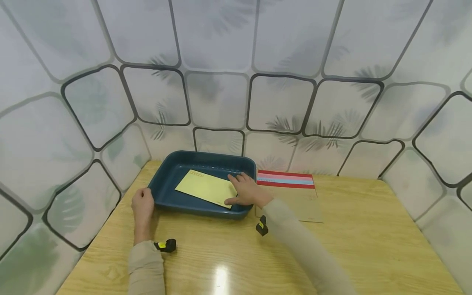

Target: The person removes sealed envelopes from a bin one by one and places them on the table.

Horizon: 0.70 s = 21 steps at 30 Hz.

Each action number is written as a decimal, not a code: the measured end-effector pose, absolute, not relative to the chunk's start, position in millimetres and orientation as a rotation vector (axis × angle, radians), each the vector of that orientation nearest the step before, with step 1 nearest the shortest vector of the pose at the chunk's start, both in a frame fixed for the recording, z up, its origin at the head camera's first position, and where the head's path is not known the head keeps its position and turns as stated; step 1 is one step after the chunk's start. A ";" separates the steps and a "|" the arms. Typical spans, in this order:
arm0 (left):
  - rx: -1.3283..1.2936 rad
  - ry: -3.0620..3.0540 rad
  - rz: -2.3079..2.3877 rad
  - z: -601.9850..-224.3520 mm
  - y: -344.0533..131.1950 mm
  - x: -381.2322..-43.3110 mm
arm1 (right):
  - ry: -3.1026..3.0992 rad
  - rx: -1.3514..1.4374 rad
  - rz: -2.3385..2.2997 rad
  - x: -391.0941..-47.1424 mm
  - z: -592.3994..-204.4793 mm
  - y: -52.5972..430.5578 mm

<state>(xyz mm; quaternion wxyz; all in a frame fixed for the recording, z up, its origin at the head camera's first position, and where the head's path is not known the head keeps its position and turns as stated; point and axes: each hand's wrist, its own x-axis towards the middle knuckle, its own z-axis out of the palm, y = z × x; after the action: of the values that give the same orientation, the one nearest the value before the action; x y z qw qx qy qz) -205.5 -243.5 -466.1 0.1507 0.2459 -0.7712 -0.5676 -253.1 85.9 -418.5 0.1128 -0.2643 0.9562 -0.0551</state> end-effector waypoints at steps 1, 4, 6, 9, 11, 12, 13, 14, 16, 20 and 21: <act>0.704 -2.214 -1.629 -466.0 -243.5 -205.9 | 2.793 -0.754 -0.154 -253.6 -418.2 83.7; 0.706 -2.216 -1.607 -465.5 -242.9 -206.6 | 2.759 -0.700 -0.130 -254.9 -418.3 78.0; 0.710 -2.214 -1.611 -465.3 -242.2 -206.7 | 2.751 -0.672 -0.116 -255.5 -419.6 75.1; 0.709 -2.219 -1.624 -464.1 -242.2 -205.7 | 2.757 -0.654 -0.097 -257.0 -422.2 70.5; 0.710 -2.222 -1.640 -463.4 -242.2 -205.1 | 2.761 -0.651 -0.094 -257.9 -423.9 68.0; 0.711 -2.224 -1.639 -463.1 -242.2 -204.7 | 2.763 -0.652 -0.102 -258.3 -424.6 67.0; 0.711 -2.223 -1.643 -462.7 -242.0 -204.2 | 2.764 -0.653 -0.105 -258.8 -425.5 66.1; 0.714 -2.224 -1.643 -462.7 -242.0 -204.0 | 2.766 -0.657 -0.111 -259.0 -426.0 65.4; 0.712 -2.222 -1.643 -462.8 -242.0 -204.0 | 2.768 -0.664 -0.134 -259.4 -426.9 64.7; 0.703 -2.214 -1.640 -463.7 -242.8 -205.0 | 2.766 -0.672 -0.166 -259.9 -428.3 63.8; 0.700 -2.214 -1.640 -463.9 -243.0 -205.5 | 2.765 -0.672 -0.169 -259.9 -428.8 63.5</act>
<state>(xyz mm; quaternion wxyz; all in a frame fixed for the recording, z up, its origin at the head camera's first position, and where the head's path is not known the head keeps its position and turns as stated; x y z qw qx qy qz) -205.5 -243.0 -463.9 0.1490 0.2434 -0.7701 -0.5705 -259.9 63.5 -428.8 0.1451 -0.2332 0.9597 -0.0588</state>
